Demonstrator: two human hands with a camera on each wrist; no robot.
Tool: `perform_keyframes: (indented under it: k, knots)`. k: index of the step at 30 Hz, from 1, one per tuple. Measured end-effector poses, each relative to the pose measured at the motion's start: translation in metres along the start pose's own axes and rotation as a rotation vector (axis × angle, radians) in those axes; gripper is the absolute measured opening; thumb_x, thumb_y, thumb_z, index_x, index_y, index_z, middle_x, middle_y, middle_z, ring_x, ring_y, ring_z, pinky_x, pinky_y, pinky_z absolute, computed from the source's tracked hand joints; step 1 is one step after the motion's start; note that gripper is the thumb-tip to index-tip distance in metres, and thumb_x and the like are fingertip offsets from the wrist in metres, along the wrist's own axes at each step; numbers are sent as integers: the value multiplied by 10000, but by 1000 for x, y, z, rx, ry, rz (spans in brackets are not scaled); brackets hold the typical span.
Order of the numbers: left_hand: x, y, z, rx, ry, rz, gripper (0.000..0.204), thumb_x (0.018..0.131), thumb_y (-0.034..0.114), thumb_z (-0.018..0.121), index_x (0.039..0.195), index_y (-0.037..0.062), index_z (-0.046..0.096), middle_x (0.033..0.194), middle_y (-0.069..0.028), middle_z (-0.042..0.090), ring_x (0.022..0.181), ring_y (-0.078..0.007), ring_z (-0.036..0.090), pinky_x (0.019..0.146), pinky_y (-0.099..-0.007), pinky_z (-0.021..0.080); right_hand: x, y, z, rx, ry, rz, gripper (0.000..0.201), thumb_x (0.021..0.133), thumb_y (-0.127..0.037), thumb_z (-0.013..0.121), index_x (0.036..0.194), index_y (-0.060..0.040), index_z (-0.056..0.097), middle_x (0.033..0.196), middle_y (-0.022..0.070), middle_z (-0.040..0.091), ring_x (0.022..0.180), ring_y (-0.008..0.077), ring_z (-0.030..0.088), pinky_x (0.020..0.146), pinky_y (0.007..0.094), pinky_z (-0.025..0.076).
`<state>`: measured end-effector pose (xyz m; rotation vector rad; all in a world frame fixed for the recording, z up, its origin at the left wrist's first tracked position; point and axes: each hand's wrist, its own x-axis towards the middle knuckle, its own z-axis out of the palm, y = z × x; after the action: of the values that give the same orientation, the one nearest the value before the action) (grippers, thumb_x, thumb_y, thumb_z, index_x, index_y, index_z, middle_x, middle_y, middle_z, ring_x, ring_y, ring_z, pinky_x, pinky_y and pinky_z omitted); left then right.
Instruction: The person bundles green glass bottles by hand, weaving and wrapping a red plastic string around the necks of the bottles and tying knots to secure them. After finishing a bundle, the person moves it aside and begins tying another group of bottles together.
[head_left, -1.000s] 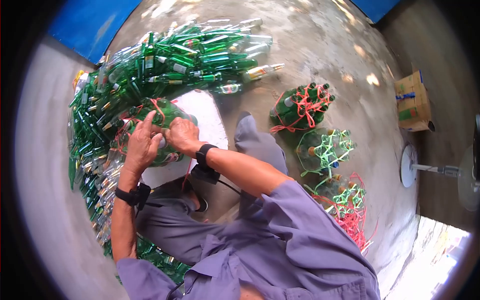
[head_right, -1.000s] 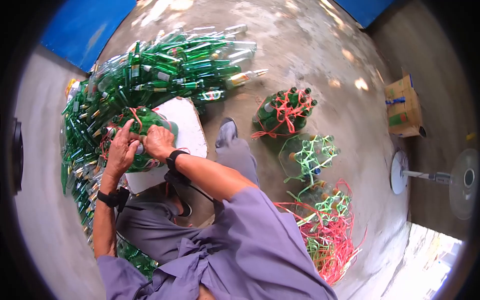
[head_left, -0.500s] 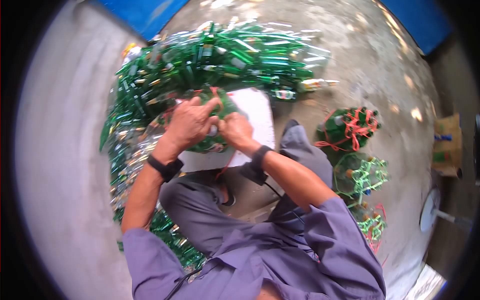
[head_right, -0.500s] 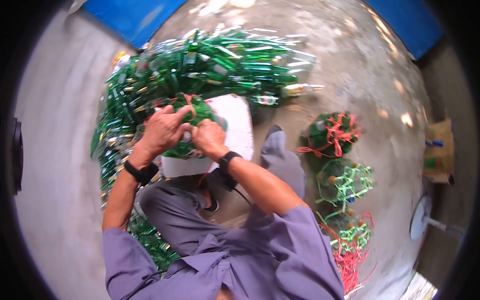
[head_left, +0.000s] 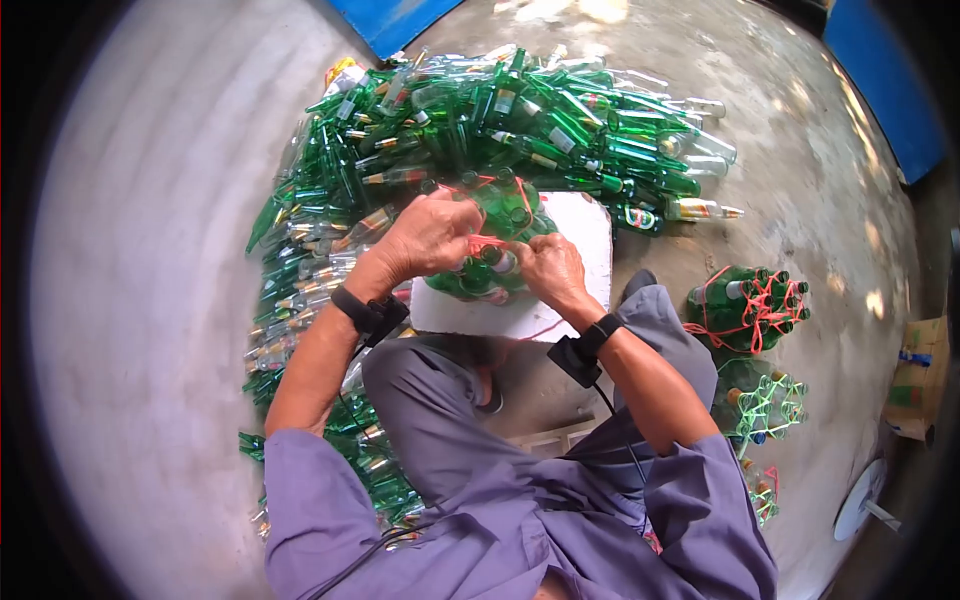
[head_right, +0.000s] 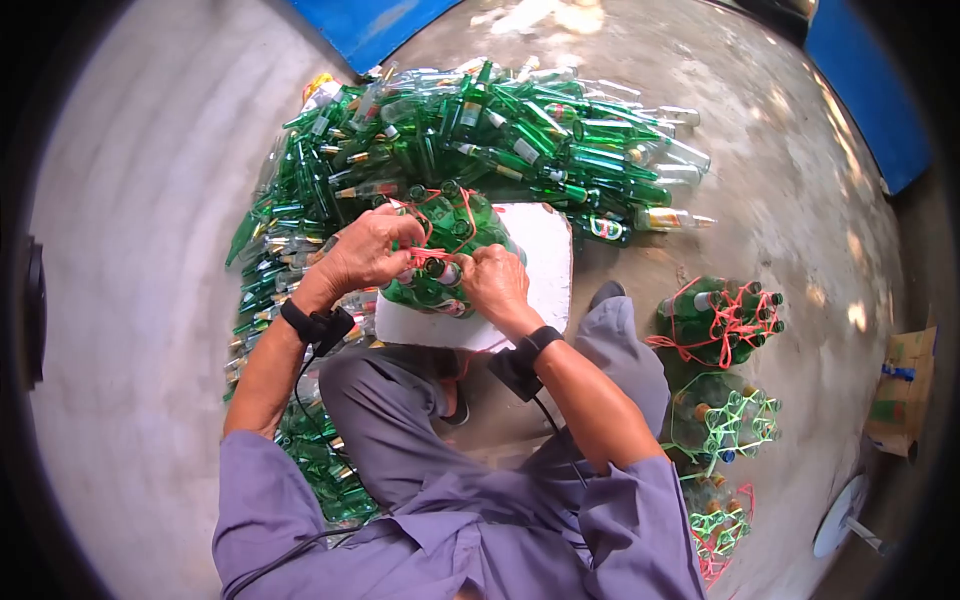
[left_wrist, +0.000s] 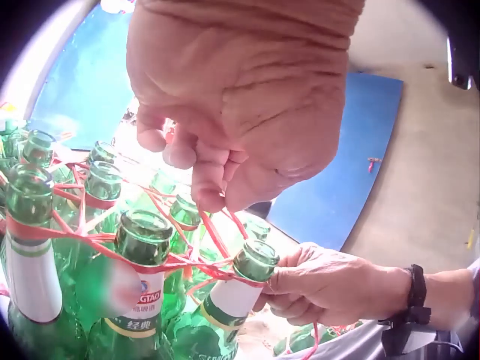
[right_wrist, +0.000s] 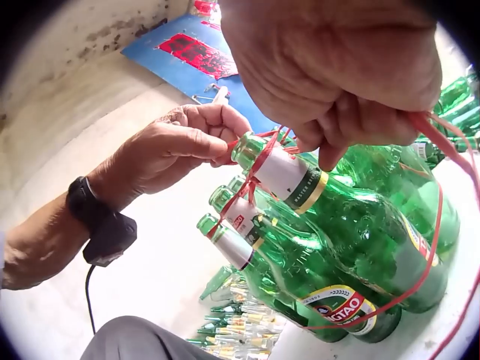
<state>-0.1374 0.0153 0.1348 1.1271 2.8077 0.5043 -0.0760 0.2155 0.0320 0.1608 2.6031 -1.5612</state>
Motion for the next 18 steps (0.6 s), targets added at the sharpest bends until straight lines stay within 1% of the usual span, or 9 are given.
perform_keyframes:
  k: [2,4,6,8,10,12,15,17,18]
  knots:
    - [-2,5,-5,56,-76,78,171,717,40,627,884,40,664,780,-76,663,820,-284,606,761,-417,518,0,-2,-2,37,1,-14,412,900,-385,675,746,-5,716,757,257,672,774,456,665,722,533,518]
    - [-2,1,-4,83,-41,81,131,711,28,636,839,38,663,781,-68,661,806,-279,600,750,-410,517,1,-3,-1,19,-21,1,383,898,-353,667,748,-3,710,754,258,669,763,455,663,719,535,515]
    - [-2,-5,-4,-1,32,-25,140,702,16,645,838,48,661,787,-63,664,803,-277,593,750,-398,515,0,-4,0,23,-10,-29,376,900,-338,657,748,2,706,752,259,667,760,454,663,717,536,515]
    - [-1,-15,-5,-21,56,-26,127,726,21,669,849,50,674,789,-61,667,819,-252,608,760,-375,518,0,-2,5,30,-2,-56,369,902,-323,648,747,7,702,750,261,664,757,453,663,716,536,515]
    - [3,-23,-4,-164,51,-135,97,762,35,690,858,48,690,814,-52,680,860,-223,624,778,-348,519,3,2,14,51,108,-122,357,898,-282,643,719,24,686,615,221,620,566,352,629,605,475,486]
    - [8,-28,-1,-138,71,-108,95,776,42,707,870,34,718,810,-56,701,824,-189,655,754,-328,527,4,5,17,59,116,-122,349,896,-272,641,715,23,684,614,219,621,564,350,628,604,470,486]
    - [18,-28,7,-290,108,-328,136,762,33,705,889,29,755,759,-92,724,703,-162,692,679,-308,537,4,2,16,72,127,-115,339,894,-260,638,712,23,681,612,216,621,560,346,626,603,463,487]
    - [25,-29,13,-237,137,-329,133,761,35,703,880,37,761,761,-97,726,713,-162,696,677,-304,536,4,0,13,76,130,-111,338,894,-257,638,711,24,681,611,216,621,558,344,625,604,462,487]
    - [28,-29,16,-185,163,-330,130,760,38,701,872,45,768,763,-101,728,723,-162,700,676,-301,535,2,-4,8,85,89,-69,333,899,-260,621,734,21,691,669,239,640,644,395,645,661,494,504]
